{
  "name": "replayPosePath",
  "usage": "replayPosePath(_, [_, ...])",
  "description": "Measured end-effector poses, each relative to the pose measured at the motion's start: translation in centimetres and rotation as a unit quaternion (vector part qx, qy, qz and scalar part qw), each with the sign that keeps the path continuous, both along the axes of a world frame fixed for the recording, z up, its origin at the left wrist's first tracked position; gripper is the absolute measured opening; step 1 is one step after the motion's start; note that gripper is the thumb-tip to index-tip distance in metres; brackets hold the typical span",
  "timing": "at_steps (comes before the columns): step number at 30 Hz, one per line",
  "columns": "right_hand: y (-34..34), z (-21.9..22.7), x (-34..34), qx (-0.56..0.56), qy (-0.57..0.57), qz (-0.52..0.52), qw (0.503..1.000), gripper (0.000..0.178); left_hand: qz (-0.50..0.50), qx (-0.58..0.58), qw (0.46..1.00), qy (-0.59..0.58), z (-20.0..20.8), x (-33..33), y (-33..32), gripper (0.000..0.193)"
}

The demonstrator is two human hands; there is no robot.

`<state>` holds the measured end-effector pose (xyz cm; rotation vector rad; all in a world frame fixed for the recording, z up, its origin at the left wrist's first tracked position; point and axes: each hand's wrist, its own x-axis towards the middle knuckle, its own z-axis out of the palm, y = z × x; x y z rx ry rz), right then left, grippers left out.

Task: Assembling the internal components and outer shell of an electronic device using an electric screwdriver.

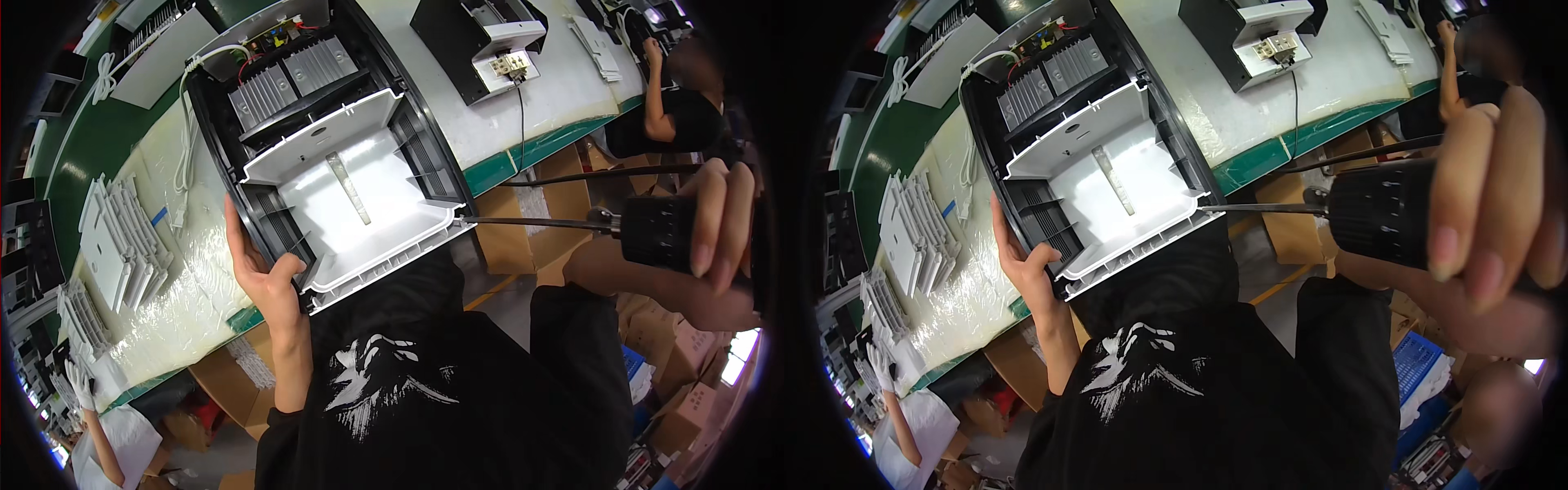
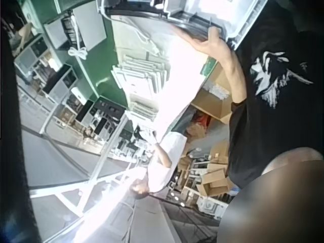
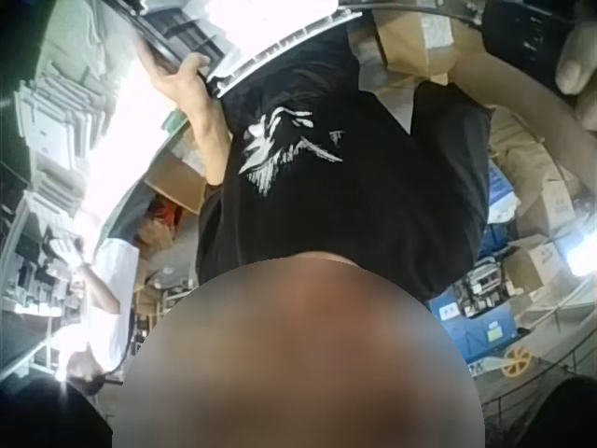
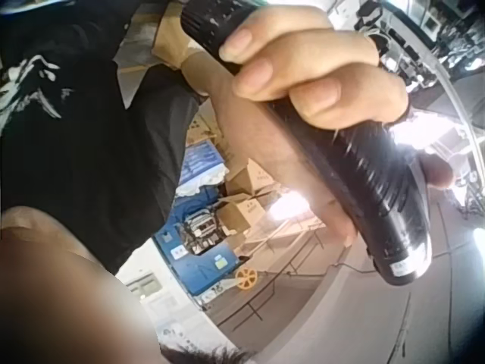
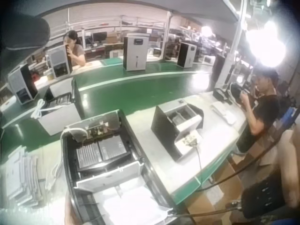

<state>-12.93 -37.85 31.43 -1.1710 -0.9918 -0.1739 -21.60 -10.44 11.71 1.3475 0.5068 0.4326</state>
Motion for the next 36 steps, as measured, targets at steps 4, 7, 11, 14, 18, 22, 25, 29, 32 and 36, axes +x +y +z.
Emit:
replayPosePath(4, [-4.6,-0.7,0.3,-0.034,0.001,0.012,0.999,0.057,-0.001,-0.004,1.000,0.007,0.2,-0.2,0.1,0.093])
replayPosePath(7, [-2.6,-2.2,1.2,-0.060,0.002,0.008,0.998,0.054,-0.015,0.000,1.000,0.009,0.0,0.0,0.0,0.093])
replayPosePath(11, [0.5,-3.7,1.5,-0.097,0.006,0.013,0.995,0.051,-0.008,0.008,1.000,0.003,-0.1,0.0,0.0,0.093])
replayPosePath(14, [1.6,-5.2,0.6,-0.066,0.041,-0.008,0.997,0.058,-0.007,0.006,1.000,0.008,-0.1,-0.1,0.1,0.094])
replayPosePath(18, [3.3,-7.1,-0.8,0.000,0.111,-0.059,0.992,0.074,-0.010,0.013,1.000,0.017,-0.2,-0.1,0.2,0.095])
replayPosePath(22, [3.2,-8.2,-0.9,0.012,0.135,-0.047,0.990,0.080,-0.012,0.016,1.000,0.019,-0.2,-0.2,0.2,0.095])
replayPosePath(25, [1.9,-8.3,0.2,-0.058,0.095,0.066,0.992,0.084,-0.008,0.012,1.000,0.027,-0.1,-0.1,0.1,0.096])
replayPosePath(29, [0.5,-8.9,1.8,-0.144,0.039,0.220,0.964,0.105,-0.008,0.021,0.999,0.029,-0.3,-0.3,0.3,0.096])
replayPosePath(32, [-0.1,-9.0,1.4,-0.131,0.042,0.187,0.973,0.101,-0.010,0.016,0.999,0.027,-0.3,-0.2,0.3,0.096])
replayPosePath(36, [-0.1,-9.6,1.2,-0.100,0.045,0.124,0.986,0.093,-0.011,0.012,1.000,0.018,-0.4,-0.1,0.2,0.096])
